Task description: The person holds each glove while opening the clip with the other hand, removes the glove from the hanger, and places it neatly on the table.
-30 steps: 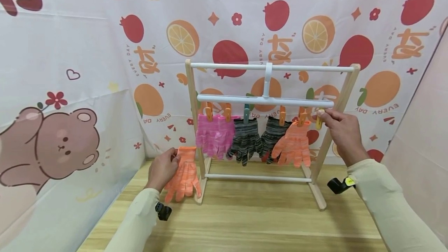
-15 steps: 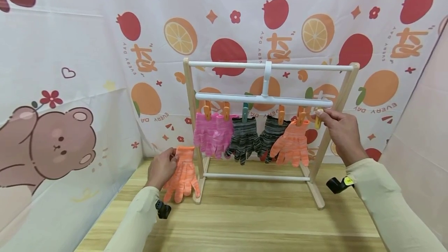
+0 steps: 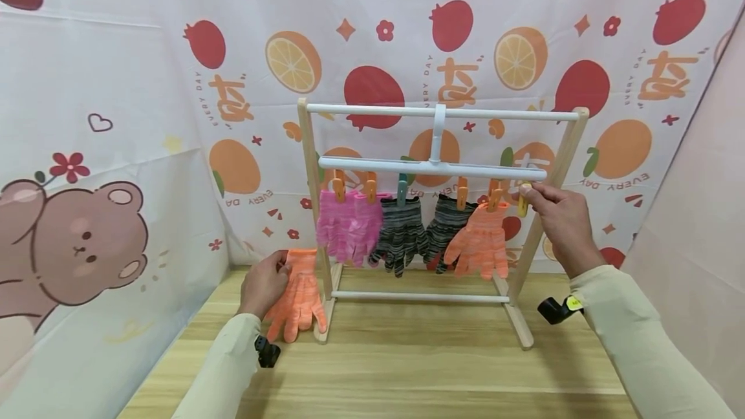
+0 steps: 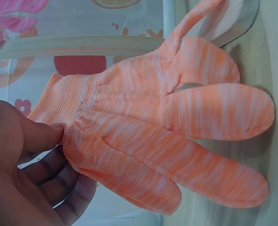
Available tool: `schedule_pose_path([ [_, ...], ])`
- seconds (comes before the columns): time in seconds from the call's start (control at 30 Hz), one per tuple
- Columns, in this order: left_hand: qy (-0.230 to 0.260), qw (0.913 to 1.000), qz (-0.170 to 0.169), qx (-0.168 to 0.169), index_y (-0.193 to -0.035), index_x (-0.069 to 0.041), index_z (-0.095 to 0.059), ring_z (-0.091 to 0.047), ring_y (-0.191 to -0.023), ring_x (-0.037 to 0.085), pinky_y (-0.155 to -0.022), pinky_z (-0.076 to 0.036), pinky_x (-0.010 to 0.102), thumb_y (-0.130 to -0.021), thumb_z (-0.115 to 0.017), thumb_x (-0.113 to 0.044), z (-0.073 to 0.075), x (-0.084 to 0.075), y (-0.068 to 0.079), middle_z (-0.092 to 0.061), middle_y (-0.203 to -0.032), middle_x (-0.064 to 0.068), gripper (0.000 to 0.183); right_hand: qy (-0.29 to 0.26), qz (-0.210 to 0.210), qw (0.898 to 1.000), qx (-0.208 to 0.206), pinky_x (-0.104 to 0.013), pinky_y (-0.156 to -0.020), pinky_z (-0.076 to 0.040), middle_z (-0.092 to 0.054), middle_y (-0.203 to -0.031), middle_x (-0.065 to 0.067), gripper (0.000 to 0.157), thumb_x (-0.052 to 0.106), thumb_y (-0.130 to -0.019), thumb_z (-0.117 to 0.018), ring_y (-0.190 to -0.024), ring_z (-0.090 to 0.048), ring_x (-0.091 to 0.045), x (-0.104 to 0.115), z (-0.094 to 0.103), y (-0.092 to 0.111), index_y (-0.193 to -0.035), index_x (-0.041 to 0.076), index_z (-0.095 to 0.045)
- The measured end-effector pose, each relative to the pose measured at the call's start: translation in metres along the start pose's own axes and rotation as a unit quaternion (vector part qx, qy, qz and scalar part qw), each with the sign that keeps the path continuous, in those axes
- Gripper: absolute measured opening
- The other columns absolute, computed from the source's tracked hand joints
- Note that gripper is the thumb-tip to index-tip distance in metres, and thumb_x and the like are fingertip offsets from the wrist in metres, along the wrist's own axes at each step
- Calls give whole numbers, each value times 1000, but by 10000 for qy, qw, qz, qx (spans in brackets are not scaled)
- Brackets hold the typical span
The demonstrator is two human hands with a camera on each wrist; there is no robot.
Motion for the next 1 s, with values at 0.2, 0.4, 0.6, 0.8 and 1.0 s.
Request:
schedule_pose_path([
  [0.2, -21, 10000, -23, 4, -102, -7, -63, -56, -68, 27, -59, -41, 40, -103, -54, -17, -3, 4, -1, -64, -84, 9, 13, -14, 56, 10000, -61, -45, -98, -38, -76, -111, 6, 56, 48, -100, -61, -108, -51, -14, 0, 0, -1, -136, 5, -65],
  [0.4, -20, 9999, 101, 64, -99, -7, -62, -56, -67, 26, -59, -41, 40, -103, -54, -17, -6, 9, -1, -64, -85, 10, 14, -29, 145, 9999, 5, -40, -95, -39, -75, -94, 20, 54, 45, -101, -60, -108, -52, -12, -1, -1, -3, -137, 5, -63],
  [0.6, -16, 9998, 123, 129, -97, -6, -60, -56, -66, 26, -57, -41, 39, -103, -54, -17, -7, 12, -1, -65, -84, 9, 14, 44, 129, 9999, 29, -41, -95, -39, -73, -90, 24, 55, 46, -101, -59, -111, -51, -13, -3, -2, -3, -140, 6, -62],
  [0.8, 8, 9996, 157, 215, -100, -4, -63, -55, -67, 25, -56, -41, 38, -103, -55, -16, -9, 15, -2, -65, -86, 11, 15, 84, 108, 9999, -22, -45, -98, -39, -75, -95, 20, 58, 48, -101, -59, -112, -51, -17, -3, -1, -1, -139, 5, -62],
  [1.0, 4, 9994, 144, 312, -99, -4, -62, -54, -66, 25, -55, -40, 38, -102, -55, -15, -12, 19, -3, -63, -82, 10, 13, 43, 136, 9999, -6, -48, -100, -37, -77, -107, 6, 56, 47, -100, -60, -114, -51, -18, -4, -1, 0, -138, 5, -63],
])
Point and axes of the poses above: each hand's wrist, its own y-axis away from the middle knuckle, its own z-axis out of the back of the hand, x = y × z, the point moved 2 cm from there along -y, towards the middle knuckle
